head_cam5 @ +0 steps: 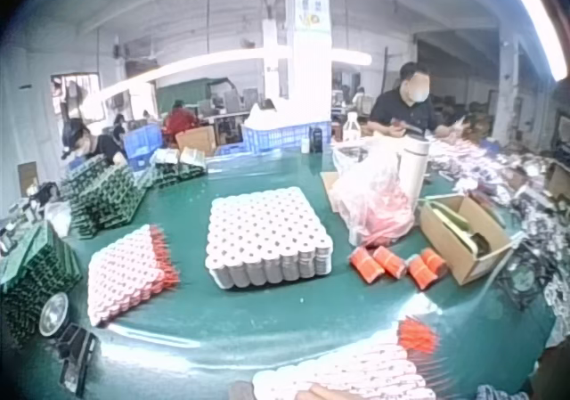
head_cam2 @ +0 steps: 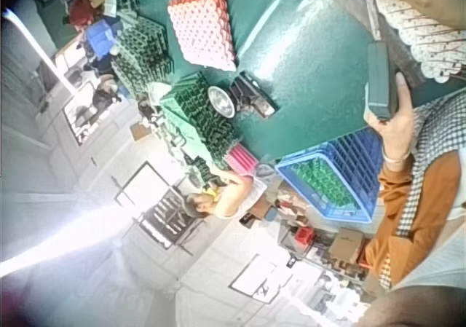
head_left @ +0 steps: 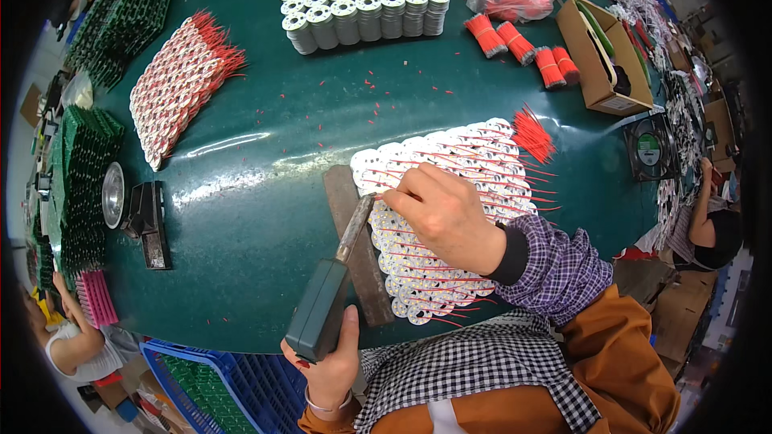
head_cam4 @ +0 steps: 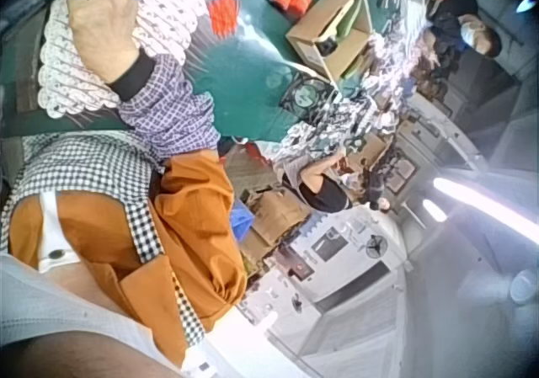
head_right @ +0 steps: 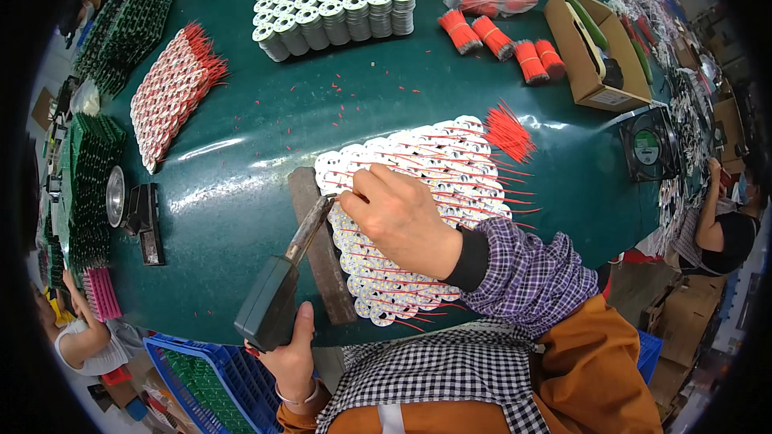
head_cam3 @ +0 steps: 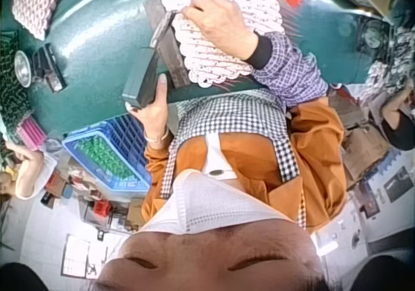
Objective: The person solders wires onto a sheet of round circuit boards using a soldering iron, moves the finished sheet aside, and solders wires onto another sheet of circuit boards.
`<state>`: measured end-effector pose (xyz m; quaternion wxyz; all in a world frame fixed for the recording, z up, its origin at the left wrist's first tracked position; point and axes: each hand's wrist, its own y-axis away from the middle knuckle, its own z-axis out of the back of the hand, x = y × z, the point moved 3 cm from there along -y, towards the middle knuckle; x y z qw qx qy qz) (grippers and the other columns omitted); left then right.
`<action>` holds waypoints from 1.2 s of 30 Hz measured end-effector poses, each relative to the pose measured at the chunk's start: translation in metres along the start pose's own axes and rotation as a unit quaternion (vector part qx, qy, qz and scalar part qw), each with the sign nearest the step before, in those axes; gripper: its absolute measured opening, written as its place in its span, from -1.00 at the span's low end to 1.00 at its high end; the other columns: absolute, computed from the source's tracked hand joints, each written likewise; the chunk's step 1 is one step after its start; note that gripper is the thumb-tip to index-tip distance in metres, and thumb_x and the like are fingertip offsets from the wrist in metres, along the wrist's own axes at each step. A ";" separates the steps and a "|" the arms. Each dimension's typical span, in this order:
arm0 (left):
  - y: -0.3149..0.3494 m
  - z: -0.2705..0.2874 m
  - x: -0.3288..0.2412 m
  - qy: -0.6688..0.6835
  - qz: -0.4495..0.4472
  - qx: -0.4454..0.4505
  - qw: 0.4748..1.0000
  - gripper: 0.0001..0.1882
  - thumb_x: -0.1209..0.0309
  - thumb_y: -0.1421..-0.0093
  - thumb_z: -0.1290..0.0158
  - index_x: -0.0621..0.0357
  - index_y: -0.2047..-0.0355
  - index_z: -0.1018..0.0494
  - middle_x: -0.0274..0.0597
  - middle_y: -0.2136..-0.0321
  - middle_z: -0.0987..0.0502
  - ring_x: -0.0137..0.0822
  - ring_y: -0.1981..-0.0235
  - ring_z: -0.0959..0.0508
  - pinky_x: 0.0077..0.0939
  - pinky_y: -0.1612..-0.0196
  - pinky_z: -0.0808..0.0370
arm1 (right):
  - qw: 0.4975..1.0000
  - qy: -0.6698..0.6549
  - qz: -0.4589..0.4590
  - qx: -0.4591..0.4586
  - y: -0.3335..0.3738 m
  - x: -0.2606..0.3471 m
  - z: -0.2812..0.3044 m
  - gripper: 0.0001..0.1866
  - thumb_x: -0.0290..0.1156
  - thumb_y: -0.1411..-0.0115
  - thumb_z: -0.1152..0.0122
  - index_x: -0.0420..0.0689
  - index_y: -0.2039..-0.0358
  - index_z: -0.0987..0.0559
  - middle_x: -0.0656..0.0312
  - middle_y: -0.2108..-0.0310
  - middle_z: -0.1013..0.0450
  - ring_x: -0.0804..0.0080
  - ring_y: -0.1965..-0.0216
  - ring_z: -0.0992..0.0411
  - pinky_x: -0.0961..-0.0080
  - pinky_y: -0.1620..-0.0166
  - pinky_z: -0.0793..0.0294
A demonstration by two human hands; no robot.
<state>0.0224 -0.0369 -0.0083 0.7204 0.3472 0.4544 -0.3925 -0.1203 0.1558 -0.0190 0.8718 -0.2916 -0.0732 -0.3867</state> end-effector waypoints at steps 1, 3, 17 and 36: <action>0.001 0.001 0.003 0.000 0.000 -0.001 1.000 -0.74 0.49 -0.07 -0.38 0.36 0.25 -0.62 -0.12 0.39 -0.65 -0.32 0.44 -0.63 -0.46 0.36 -0.53 | 1.000 0.000 0.000 0.000 0.000 0.000 0.000 -0.84 -0.58 -0.02 -0.35 -0.20 0.33 -0.63 0.23 0.45 -0.40 0.33 0.40 -0.45 0.40 0.40 -0.47; 0.006 0.004 0.013 -0.004 0.003 -0.010 1.000 -0.69 0.51 -0.08 -0.37 0.38 0.17 -0.62 -0.08 0.32 -0.67 -0.27 0.38 -0.66 -0.44 0.29 -0.56 | 1.000 -0.005 -0.005 0.004 0.000 0.000 0.001 -0.83 -0.59 0.00 -0.32 -0.19 0.32 -0.64 0.23 0.45 -0.40 0.33 0.40 -0.46 0.40 0.41 -0.47; 0.012 0.012 0.020 0.005 -0.040 -0.029 0.999 -0.64 0.60 -0.14 -0.29 0.40 0.03 -0.56 -0.08 0.27 -0.64 -0.35 0.42 -0.57 -0.47 0.34 -0.47 | 1.000 -0.019 -0.003 -0.021 -0.001 0.002 0.003 -0.80 -0.64 0.03 -0.27 -0.20 0.32 -0.63 0.20 0.43 -0.40 0.29 0.37 -0.44 0.37 0.37 -0.46; 0.003 -0.003 0.006 0.044 0.004 -0.006 0.999 -0.78 0.50 -0.10 -0.37 0.38 0.29 -0.62 -0.19 0.44 -0.64 -0.46 0.50 -0.56 -0.54 0.44 -0.46 | 1.000 -0.012 0.009 -0.023 0.002 0.000 -0.004 -0.88 -0.55 0.04 -0.23 -0.21 0.43 -0.53 0.18 0.41 -0.34 0.29 0.34 -0.39 0.39 0.33 -0.46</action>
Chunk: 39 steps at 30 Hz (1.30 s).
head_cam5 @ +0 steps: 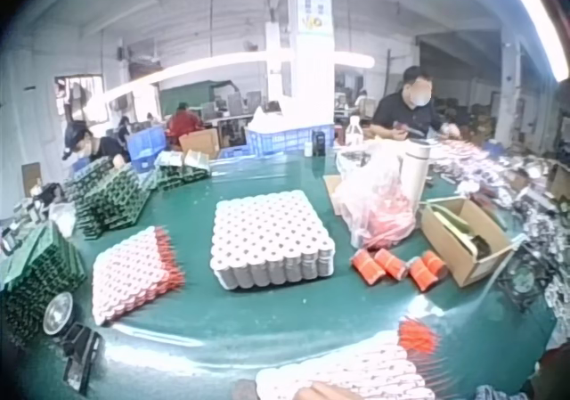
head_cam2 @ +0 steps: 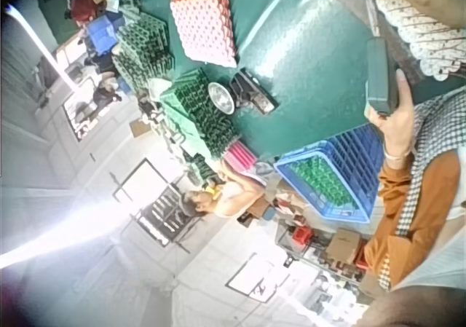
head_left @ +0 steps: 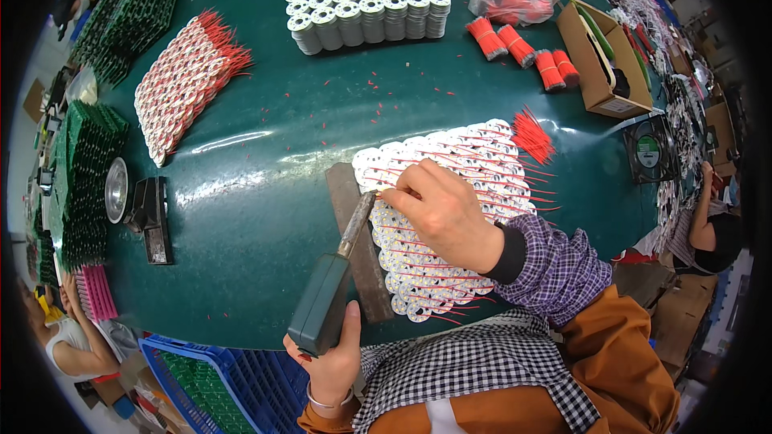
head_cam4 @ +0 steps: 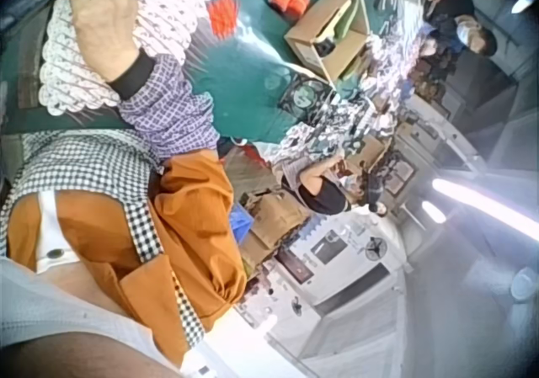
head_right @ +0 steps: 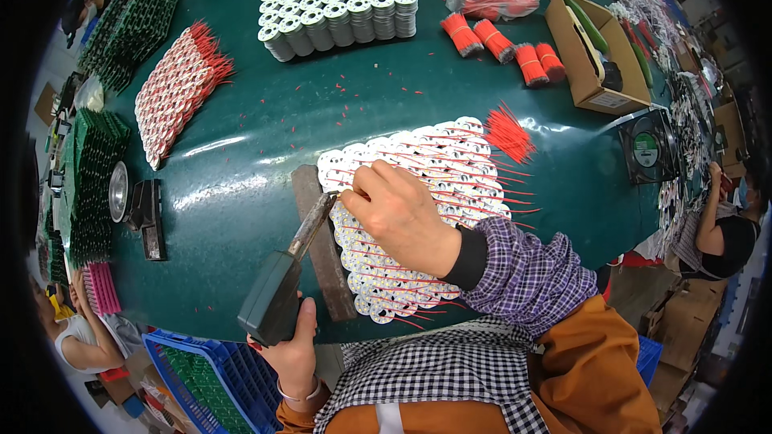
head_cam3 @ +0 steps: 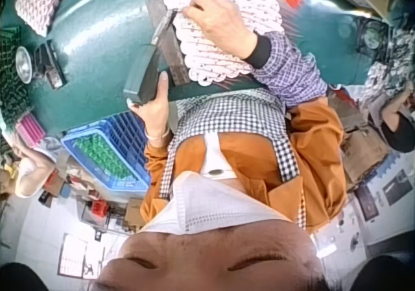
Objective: The person solders wires onto a sheet of round circuit boards using a soldering iron, moves the finished sheet aside, and solders wires onto another sheet of circuit boards.
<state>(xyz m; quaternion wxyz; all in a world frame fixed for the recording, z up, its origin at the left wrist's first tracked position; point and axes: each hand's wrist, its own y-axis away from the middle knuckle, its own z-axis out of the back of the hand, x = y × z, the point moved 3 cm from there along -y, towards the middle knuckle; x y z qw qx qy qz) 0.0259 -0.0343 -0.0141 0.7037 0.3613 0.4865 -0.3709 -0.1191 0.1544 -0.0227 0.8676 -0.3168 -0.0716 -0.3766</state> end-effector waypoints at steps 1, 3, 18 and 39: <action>0.000 0.000 0.000 0.000 0.000 0.000 1.000 -0.78 0.50 -0.10 -0.37 0.38 0.29 -0.62 -0.19 0.44 -0.64 -0.46 0.50 -0.56 -0.54 0.44 -0.46 | 1.000 0.000 -0.001 0.000 0.000 0.000 0.000 -0.88 -0.55 0.04 -0.23 -0.21 0.43 -0.53 0.18 0.41 -0.34 0.29 0.34 -0.39 0.39 0.33 -0.46; -0.001 0.001 0.000 -0.010 0.001 0.007 1.000 -0.80 0.50 -0.10 -0.36 0.37 0.32 -0.61 -0.21 0.46 -0.63 -0.48 0.51 -0.55 -0.54 0.45 -0.45 | 1.000 0.000 0.002 0.002 0.000 0.000 0.000 -0.89 -0.55 0.05 -0.23 -0.21 0.44 -0.52 0.17 0.40 -0.34 0.29 0.34 -0.39 0.39 0.32 -0.46; 0.013 0.016 0.010 0.001 0.014 -0.042 0.999 -0.62 0.57 -0.10 -0.33 0.38 0.04 -0.58 -0.01 0.15 -0.67 -0.23 0.19 -0.67 -0.38 0.08 -0.58 | 1.000 -0.009 -0.003 -0.005 0.000 0.002 0.003 -0.78 -0.60 0.03 -0.35 -0.20 0.30 -0.66 0.24 0.44 -0.39 0.31 0.37 -0.43 0.38 0.36 -0.43; 0.012 0.015 0.014 -0.052 0.016 0.015 0.998 -0.70 0.51 -0.10 -0.36 0.40 0.17 -0.61 -0.12 0.32 -0.67 -0.37 0.39 -0.64 -0.52 0.33 -0.53 | 1.000 -0.004 0.012 0.006 0.002 0.006 0.001 -0.82 -0.59 0.03 -0.34 -0.17 0.34 -0.63 0.26 0.47 -0.36 0.34 0.40 -0.44 0.40 0.40 -0.42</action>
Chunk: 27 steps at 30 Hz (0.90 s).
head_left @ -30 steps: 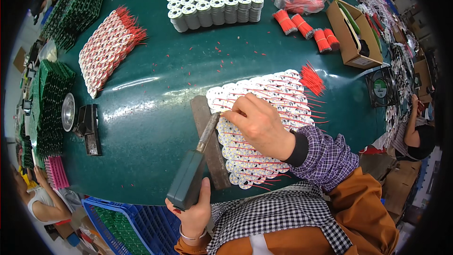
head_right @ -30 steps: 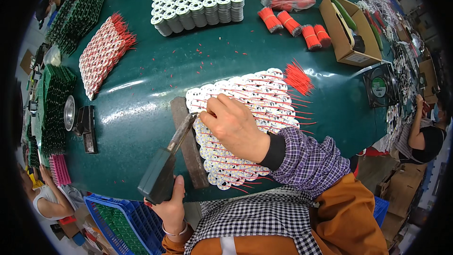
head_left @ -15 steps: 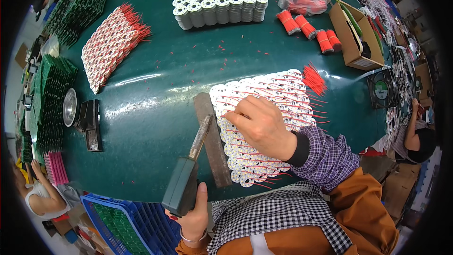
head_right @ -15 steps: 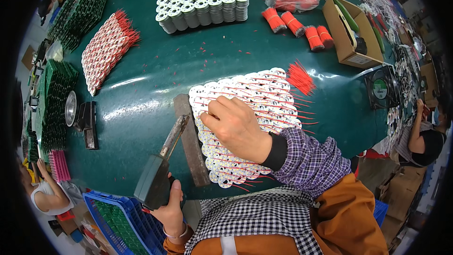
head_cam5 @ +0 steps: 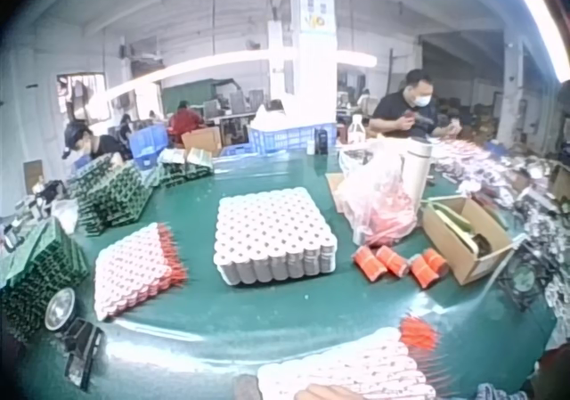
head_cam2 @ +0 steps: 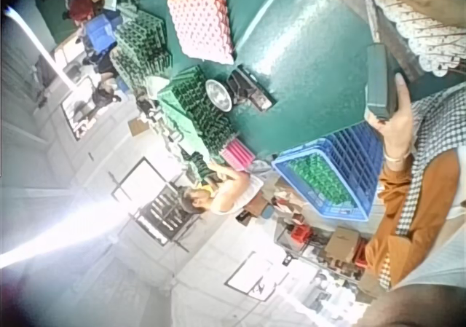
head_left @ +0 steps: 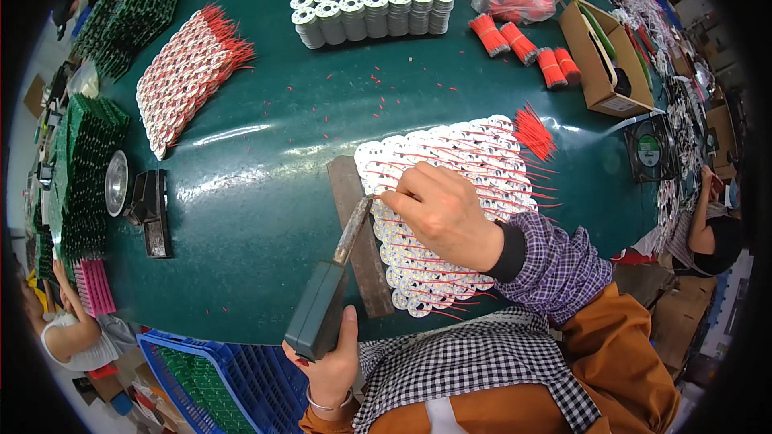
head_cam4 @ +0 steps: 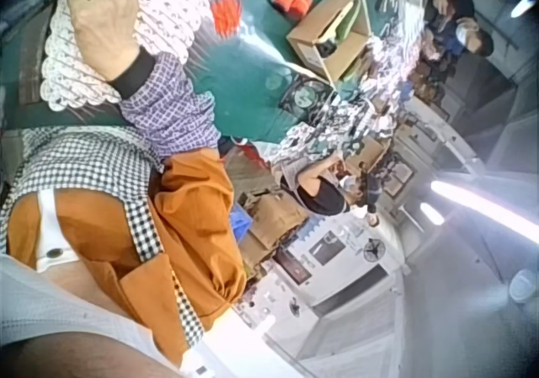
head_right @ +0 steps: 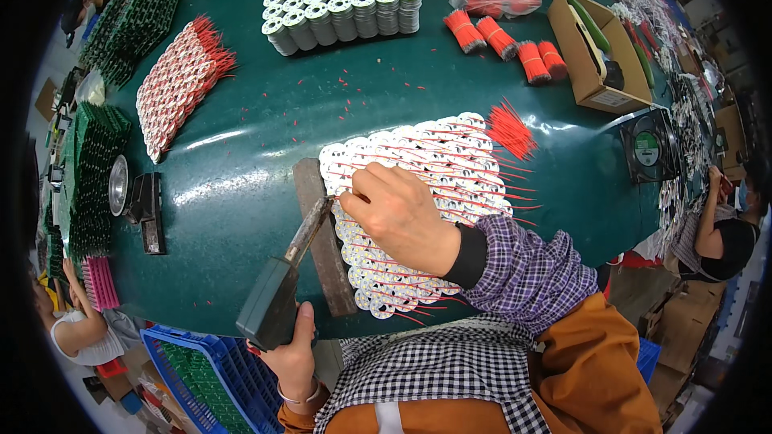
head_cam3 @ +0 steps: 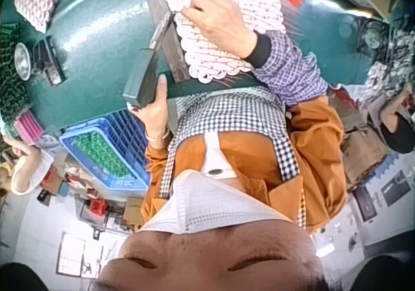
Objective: The person solders wires onto a sheet of round circuit boards using a soldering iron, moves the finished sheet aside, and solders wires onto another sheet of circuit boards.
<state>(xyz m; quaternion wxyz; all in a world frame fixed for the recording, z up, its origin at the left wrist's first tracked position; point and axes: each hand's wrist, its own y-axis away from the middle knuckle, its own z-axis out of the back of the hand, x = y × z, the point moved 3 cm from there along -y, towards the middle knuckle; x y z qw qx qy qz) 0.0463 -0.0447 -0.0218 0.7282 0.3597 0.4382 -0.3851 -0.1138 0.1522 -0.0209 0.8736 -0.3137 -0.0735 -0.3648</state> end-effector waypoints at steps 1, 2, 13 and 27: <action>-0.001 -0.001 -0.002 0.000 0.000 0.000 1.000 -0.70 0.51 -0.10 -0.36 0.40 0.17 -0.61 -0.12 0.32 -0.67 -0.37 0.39 -0.64 -0.52 0.33 -0.53 | 1.000 0.000 0.000 0.000 0.000 0.000 0.000 -0.82 -0.59 0.03 -0.34 -0.17 0.34 -0.63 0.26 0.47 -0.36 0.34 0.40 -0.44 0.40 0.40 -0.42; -0.001 -0.002 -0.005 0.011 -0.003 -0.004 1.000 -0.69 0.51 -0.10 -0.36 0.40 0.17 -0.61 -0.11 0.31 -0.67 -0.36 0.38 -0.64 -0.51 0.32 -0.54 | 1.000 0.001 0.000 -0.001 0.000 0.000 0.000 -0.82 -0.59 0.03 -0.34 -0.17 0.34 -0.63 0.25 0.47 -0.36 0.34 0.40 -0.44 0.40 0.40 -0.42; 0.013 0.006 0.003 0.043 -0.095 -0.054 0.993 -0.67 0.68 -0.17 -0.22 0.41 0.04 -0.50 -0.12 0.29 -0.58 -0.47 0.59 -0.46 -0.55 0.57 -0.37 | 0.999 -0.012 0.016 -0.027 0.000 -0.003 -0.003 -0.91 -0.54 0.03 -0.21 -0.18 0.44 -0.54 0.21 0.42 -0.33 0.31 0.32 -0.37 0.39 0.35 -0.38; 0.024 0.001 0.012 0.021 -0.079 -0.001 0.997 -0.65 0.66 -0.16 -0.26 0.38 0.02 -0.53 -0.15 0.28 -0.62 -0.49 0.50 -0.54 -0.58 0.48 -0.46 | 1.000 -0.008 -0.020 0.009 0.019 0.007 0.013 -0.82 -0.61 0.01 -0.37 -0.17 0.36 -0.60 0.22 0.43 -0.40 0.28 0.36 -0.44 0.37 0.32 -0.44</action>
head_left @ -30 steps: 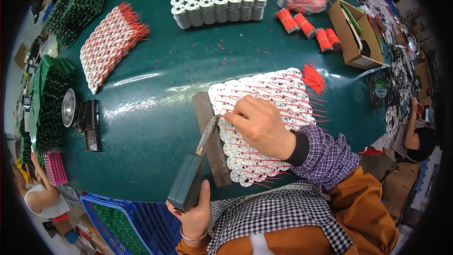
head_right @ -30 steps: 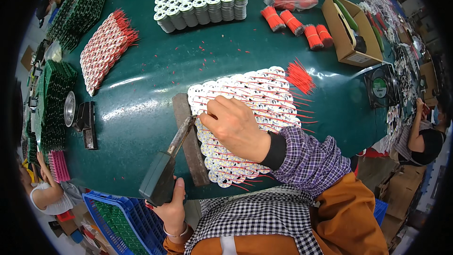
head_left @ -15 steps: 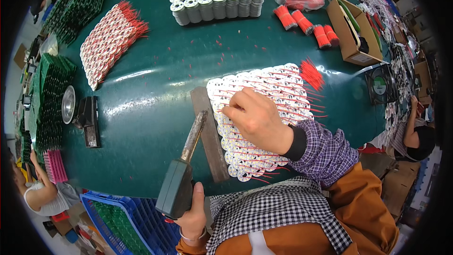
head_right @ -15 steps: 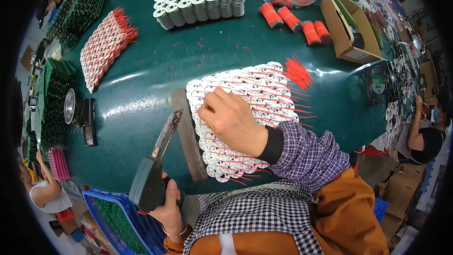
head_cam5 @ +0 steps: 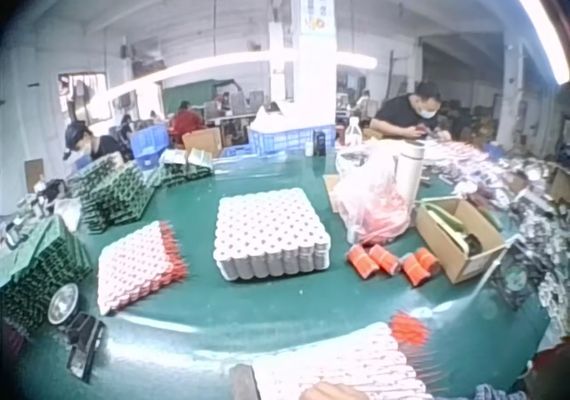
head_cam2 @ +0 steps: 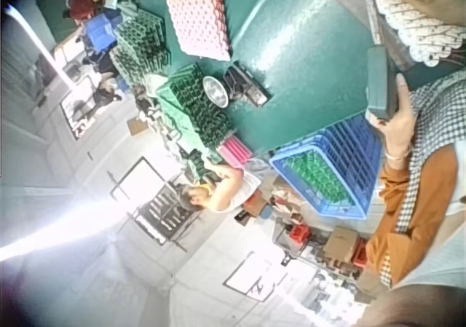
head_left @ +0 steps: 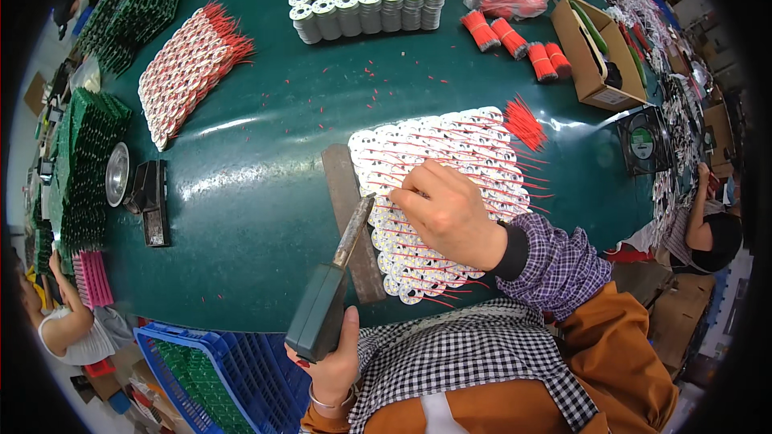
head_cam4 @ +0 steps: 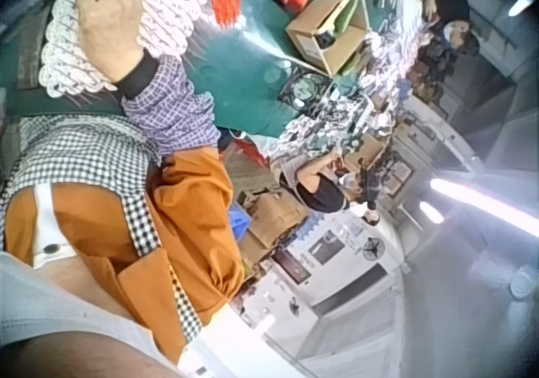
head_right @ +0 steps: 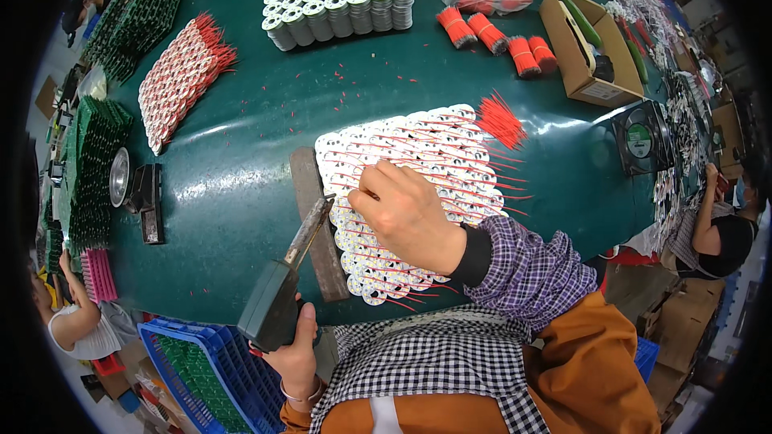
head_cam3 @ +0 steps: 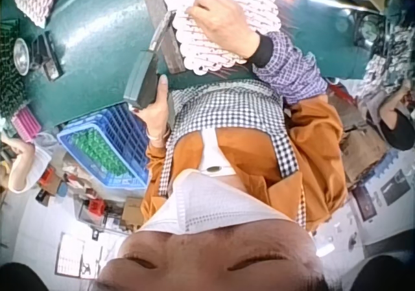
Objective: The person solders wires onto a sheet of round circuit boards using a soldering iron, moves the finished sheet aside, and solders wires onto another sheet of circuit boards.
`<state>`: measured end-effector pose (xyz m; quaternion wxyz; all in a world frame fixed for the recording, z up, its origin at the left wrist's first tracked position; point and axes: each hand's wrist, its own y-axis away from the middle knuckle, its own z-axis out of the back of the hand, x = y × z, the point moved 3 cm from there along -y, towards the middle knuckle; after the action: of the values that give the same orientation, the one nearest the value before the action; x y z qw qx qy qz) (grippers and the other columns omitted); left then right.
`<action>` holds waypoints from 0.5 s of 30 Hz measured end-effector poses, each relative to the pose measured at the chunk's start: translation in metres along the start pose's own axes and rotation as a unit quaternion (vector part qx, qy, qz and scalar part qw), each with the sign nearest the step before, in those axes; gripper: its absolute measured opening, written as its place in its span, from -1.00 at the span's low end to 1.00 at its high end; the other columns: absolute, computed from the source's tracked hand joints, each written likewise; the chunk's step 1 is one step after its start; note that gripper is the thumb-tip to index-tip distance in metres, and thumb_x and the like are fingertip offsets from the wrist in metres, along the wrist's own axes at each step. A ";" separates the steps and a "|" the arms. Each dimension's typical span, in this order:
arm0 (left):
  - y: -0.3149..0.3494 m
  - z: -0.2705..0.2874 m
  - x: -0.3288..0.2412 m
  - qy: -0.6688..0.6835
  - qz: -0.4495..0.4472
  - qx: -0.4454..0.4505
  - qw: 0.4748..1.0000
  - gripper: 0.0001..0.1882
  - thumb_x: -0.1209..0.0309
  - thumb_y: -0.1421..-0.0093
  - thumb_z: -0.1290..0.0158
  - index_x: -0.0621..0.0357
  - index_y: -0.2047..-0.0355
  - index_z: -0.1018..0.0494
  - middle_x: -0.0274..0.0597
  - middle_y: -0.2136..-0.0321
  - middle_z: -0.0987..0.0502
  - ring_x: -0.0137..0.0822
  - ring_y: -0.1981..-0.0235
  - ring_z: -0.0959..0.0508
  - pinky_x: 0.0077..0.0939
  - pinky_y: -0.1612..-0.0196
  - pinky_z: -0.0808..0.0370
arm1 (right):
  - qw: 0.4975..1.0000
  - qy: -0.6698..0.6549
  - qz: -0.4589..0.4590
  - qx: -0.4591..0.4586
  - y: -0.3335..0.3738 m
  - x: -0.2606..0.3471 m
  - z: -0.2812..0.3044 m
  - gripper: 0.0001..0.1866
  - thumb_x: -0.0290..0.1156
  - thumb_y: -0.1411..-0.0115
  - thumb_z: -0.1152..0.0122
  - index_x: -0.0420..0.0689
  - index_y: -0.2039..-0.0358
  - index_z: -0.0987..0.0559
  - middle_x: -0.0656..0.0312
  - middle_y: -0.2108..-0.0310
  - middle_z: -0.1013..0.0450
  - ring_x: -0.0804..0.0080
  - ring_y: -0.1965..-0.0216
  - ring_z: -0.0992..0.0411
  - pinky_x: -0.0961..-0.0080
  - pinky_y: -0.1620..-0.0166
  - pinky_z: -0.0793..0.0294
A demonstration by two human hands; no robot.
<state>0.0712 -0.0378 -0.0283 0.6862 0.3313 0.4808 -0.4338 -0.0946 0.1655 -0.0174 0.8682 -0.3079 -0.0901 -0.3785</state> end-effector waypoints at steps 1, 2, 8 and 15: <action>0.000 -0.003 -0.003 0.000 0.001 0.001 1.000 -0.65 0.66 -0.16 -0.26 0.38 0.02 -0.53 -0.15 0.28 -0.62 -0.49 0.50 -0.54 -0.58 0.48 -0.46 | 1.000 0.001 0.000 0.000 0.001 -0.001 -0.001 -0.82 -0.62 0.01 -0.37 -0.17 0.36 -0.60 0.22 0.43 -0.40 0.29 0.36 -0.44 0.37 0.33 -0.44; -0.002 -0.006 -0.007 0.016 0.030 -0.017 0.999 -0.71 0.59 -0.13 -0.31 0.38 0.13 -0.57 -0.15 0.33 -0.64 -0.44 0.47 -0.58 -0.55 0.43 -0.48 | 1.000 0.001 0.000 -0.001 0.001 -0.002 -0.002 -0.83 -0.62 0.01 -0.37 -0.18 0.36 -0.60 0.22 0.43 -0.40 0.29 0.36 -0.45 0.36 0.33 -0.45; -0.007 -0.011 -0.016 0.038 0.064 -0.026 0.997 -0.79 0.51 -0.10 -0.37 0.36 0.30 -0.61 -0.18 0.43 -0.64 -0.42 0.49 -0.59 -0.52 0.42 -0.48 | 1.000 0.001 0.001 -0.002 0.002 -0.002 -0.003 -0.84 -0.62 0.01 -0.36 -0.18 0.38 -0.60 0.22 0.43 -0.40 0.29 0.36 -0.44 0.37 0.33 -0.45; -0.009 -0.011 -0.022 -0.005 0.021 -0.027 0.999 -0.80 0.52 -0.10 -0.36 0.36 0.31 -0.61 -0.17 0.42 -0.64 -0.40 0.49 -0.59 -0.51 0.40 -0.49 | 1.000 0.008 0.002 -0.005 0.001 -0.002 -0.002 -0.84 -0.62 0.02 -0.36 -0.17 0.39 -0.59 0.23 0.44 -0.40 0.30 0.37 -0.44 0.38 0.34 -0.45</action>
<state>0.0548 -0.0255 -0.0113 0.7062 0.3208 0.4817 -0.4079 -0.0953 0.1660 -0.0196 0.8684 -0.3090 -0.0808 -0.3794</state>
